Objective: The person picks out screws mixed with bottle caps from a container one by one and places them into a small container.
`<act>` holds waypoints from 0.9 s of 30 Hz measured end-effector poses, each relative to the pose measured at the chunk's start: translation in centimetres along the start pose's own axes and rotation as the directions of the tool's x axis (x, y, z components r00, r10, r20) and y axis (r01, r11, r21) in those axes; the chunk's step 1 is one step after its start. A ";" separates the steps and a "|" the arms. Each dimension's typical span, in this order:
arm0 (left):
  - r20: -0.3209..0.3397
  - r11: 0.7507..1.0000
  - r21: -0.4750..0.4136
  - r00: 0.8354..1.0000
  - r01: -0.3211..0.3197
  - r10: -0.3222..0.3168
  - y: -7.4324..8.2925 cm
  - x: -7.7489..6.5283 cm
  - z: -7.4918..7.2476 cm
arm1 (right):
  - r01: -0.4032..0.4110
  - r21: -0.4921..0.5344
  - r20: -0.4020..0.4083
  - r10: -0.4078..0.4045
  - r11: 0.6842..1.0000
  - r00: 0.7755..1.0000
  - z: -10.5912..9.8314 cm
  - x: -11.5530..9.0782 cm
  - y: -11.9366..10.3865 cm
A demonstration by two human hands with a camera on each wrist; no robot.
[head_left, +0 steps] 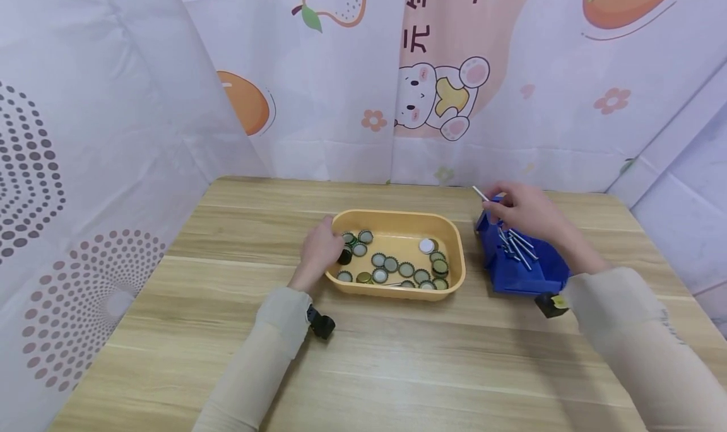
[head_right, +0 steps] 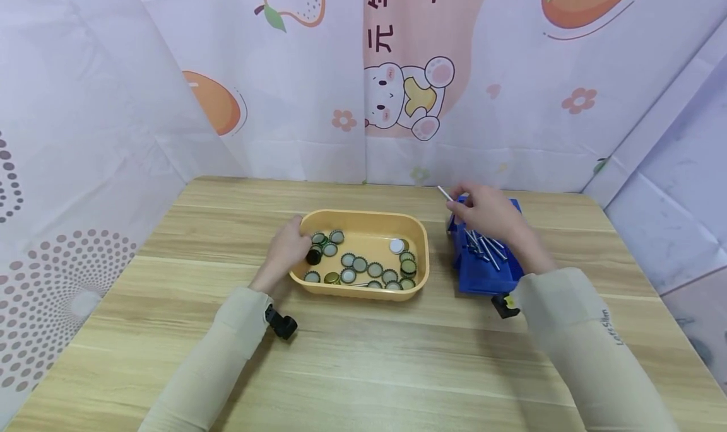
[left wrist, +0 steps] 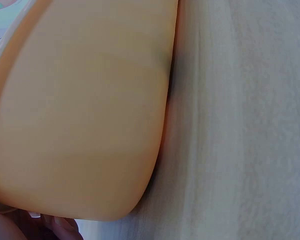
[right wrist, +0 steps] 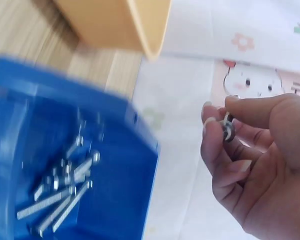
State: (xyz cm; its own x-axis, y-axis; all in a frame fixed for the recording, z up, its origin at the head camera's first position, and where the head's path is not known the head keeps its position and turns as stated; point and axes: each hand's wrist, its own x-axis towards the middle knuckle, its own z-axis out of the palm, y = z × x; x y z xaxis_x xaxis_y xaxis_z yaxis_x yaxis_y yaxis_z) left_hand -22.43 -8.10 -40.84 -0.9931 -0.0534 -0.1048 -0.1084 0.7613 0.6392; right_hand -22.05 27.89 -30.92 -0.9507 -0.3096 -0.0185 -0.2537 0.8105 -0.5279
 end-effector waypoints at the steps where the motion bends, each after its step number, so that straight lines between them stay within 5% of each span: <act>1: 0.000 1.000 0.000 1.000 0.000 0.000 0.0 0.0 0.0 | -0.006 -0.014 -0.001 0.006 1.000 1.000 -0.2 0.0 0.4; 12: 0.005 1.000 0.003 1.000 -0.004 0.004 -0.1 0.0 -0.2 | -0.020 -0.322 0.048 0.037 0.947 0.998 -0.7 -0.1 4.0; 27: 0.003 1.000 0.004 1.000 0.000 0.000 -0.4 0.2 0.3 | -0.058 -0.461 0.042 0.087 0.885 0.995 0.7 -0.2 6.6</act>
State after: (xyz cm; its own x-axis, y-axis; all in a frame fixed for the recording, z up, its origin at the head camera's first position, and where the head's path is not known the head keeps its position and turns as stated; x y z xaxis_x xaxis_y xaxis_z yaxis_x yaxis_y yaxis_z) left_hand -22.59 -8.20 -41.33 -0.9929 -0.0515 -0.1076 -0.1085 0.7640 0.6360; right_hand -23.44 32.95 -34.98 -0.9608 -0.2584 -0.1003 -0.2516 0.9649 -0.0749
